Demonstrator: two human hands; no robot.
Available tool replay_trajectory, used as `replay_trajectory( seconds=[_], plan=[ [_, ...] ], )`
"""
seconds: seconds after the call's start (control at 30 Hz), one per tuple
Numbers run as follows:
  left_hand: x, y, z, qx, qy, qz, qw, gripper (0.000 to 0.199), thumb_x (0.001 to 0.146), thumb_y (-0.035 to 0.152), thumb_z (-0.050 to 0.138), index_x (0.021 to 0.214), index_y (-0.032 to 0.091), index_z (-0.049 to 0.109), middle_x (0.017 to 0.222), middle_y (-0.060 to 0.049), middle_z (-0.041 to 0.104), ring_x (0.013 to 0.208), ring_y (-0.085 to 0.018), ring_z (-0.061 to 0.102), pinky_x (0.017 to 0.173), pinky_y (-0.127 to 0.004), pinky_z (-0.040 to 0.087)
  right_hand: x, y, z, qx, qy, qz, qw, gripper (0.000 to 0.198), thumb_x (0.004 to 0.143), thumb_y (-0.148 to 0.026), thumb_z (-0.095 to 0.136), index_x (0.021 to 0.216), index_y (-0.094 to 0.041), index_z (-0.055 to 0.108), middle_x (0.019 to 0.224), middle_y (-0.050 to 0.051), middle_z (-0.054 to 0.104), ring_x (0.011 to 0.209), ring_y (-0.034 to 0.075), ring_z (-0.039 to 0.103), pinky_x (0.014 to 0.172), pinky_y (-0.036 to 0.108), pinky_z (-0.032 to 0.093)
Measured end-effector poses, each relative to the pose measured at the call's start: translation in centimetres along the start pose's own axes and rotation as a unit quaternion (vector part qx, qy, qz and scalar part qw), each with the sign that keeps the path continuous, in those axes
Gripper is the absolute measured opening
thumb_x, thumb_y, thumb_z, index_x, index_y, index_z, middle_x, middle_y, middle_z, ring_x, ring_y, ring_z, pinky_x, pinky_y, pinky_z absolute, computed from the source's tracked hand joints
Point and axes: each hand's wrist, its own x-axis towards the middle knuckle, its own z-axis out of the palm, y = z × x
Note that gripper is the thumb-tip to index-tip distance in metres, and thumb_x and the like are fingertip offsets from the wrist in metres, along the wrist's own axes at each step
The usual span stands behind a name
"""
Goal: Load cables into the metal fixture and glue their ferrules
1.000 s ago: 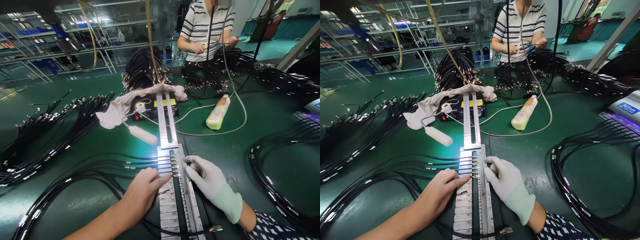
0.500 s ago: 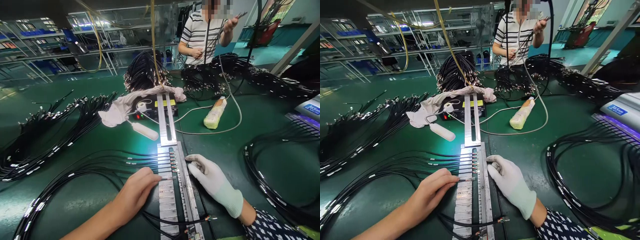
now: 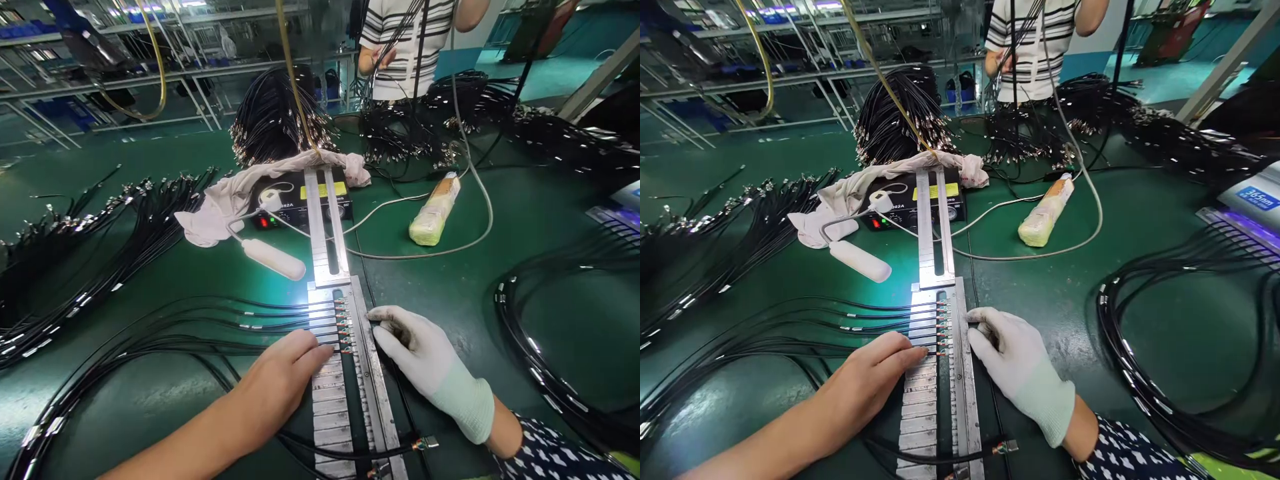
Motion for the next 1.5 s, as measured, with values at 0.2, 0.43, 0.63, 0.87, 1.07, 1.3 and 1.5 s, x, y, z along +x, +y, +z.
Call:
replay_trajectory(
  seconds=[0.2, 0.43, 0.63, 0.87, 1.07, 1.3, 1.5],
  plan=[
    [-2.0, -0.4, 1.0, 0.079, 0.027, -0.015, 0.996, 0.038, 0.097, 0.012, 0.036, 0.13, 0.023, 0.05, 0.095, -0.006, 0.055, 0.085, -0.019, 0.047, 0.073, -0.033, 0.037, 0.0, -0.1, -0.2, -0.015, -0.001, -0.005, 1.0, 0.018, 0.093, -0.035, 0.05, 0.104, -0.031, 0.063, 0.095, -0.003, 0.068, 0.088, 0.018, 0.063, 0.079, 0.032, 0.049],
    [-2.4, 0.1, 0.9, 0.061, -0.031, -0.039, 0.997, 0.04, 0.098, 0.015, 0.032, 0.135, 0.023, 0.043, 0.089, -0.004, 0.055, 0.078, -0.018, 0.046, 0.065, -0.031, 0.036, 0.2, 0.2, 0.1, -0.011, 0.005, 0.004, 1.0, 0.02, 0.092, -0.038, 0.049, 0.102, -0.029, 0.064, 0.098, -0.001, 0.07, 0.089, 0.02, 0.064, 0.081, 0.034, 0.051],
    [-4.9, 1.2, -3.6, 0.018, -0.097, -0.029, 0.995, 0.025, 0.095, 0.031, 0.05, 0.118, 0.022, 0.048, 0.104, -0.002, 0.057, 0.094, -0.015, 0.05, 0.084, -0.027, 0.042, 0.1, 0.9, 0.1, 0.002, -0.009, -0.017, 1.0, 0.027, 0.093, -0.041, 0.048, 0.108, -0.026, 0.063, 0.107, 0.002, 0.069, 0.096, 0.021, 0.065, 0.086, 0.033, 0.053],
    [-9.3, 1.3, -4.0, 0.135, -0.11, -0.024, 0.984, 0.014, 0.096, 0.019, 0.042, 0.084, 0.019, 0.05, 0.087, -0.003, 0.054, 0.08, -0.017, 0.047, 0.075, -0.031, 0.039, -0.1, 1.0, 0.1, 0.014, -0.016, -0.018, 1.0, 0.03, 0.093, -0.047, 0.049, 0.108, -0.025, 0.063, 0.108, 0.004, 0.07, 0.097, 0.024, 0.066, 0.087, 0.037, 0.053],
    [-10.2, 2.4, -8.4, 0.217, -0.076, 0.028, 0.973, 0.029, 0.09, 0.011, 0.035, 0.112, 0.016, 0.054, 0.08, -0.005, 0.056, 0.07, -0.02, 0.045, 0.067, -0.034, 0.038, 0.1, 1.1, 0.1, 0.017, -0.026, -0.026, 0.999, 0.032, 0.093, -0.048, 0.047, 0.109, -0.025, 0.062, 0.114, 0.006, 0.068, 0.099, 0.024, 0.066, 0.086, 0.036, 0.054],
    [-14.3, 0.2, -12.5, 0.286, 0.044, 0.046, 0.956, 0.044, 0.084, 0.008, 0.044, 0.124, 0.024, 0.053, 0.08, -0.004, 0.056, 0.073, -0.019, 0.044, 0.069, -0.033, 0.037, -0.1, 0.6, -0.1, 0.014, -0.018, -0.015, 1.0, 0.029, 0.092, -0.045, 0.049, 0.108, -0.025, 0.063, 0.103, 0.004, 0.07, 0.094, 0.022, 0.067, 0.087, 0.036, 0.053],
    [-14.4, -0.7, -6.2, 0.18, -0.024, -0.032, 0.983, 0.026, 0.09, 0.01, 0.043, 0.105, 0.021, 0.061, 0.094, -0.005, 0.06, 0.084, -0.016, 0.056, 0.074, -0.026, 0.046, -0.1, 0.4, 0.1, 0.023, -0.011, -0.024, 0.999, 0.027, 0.092, -0.041, 0.05, 0.106, -0.024, 0.064, 0.101, 0.004, 0.07, 0.091, 0.021, 0.067, 0.084, 0.035, 0.054]
  ],
)
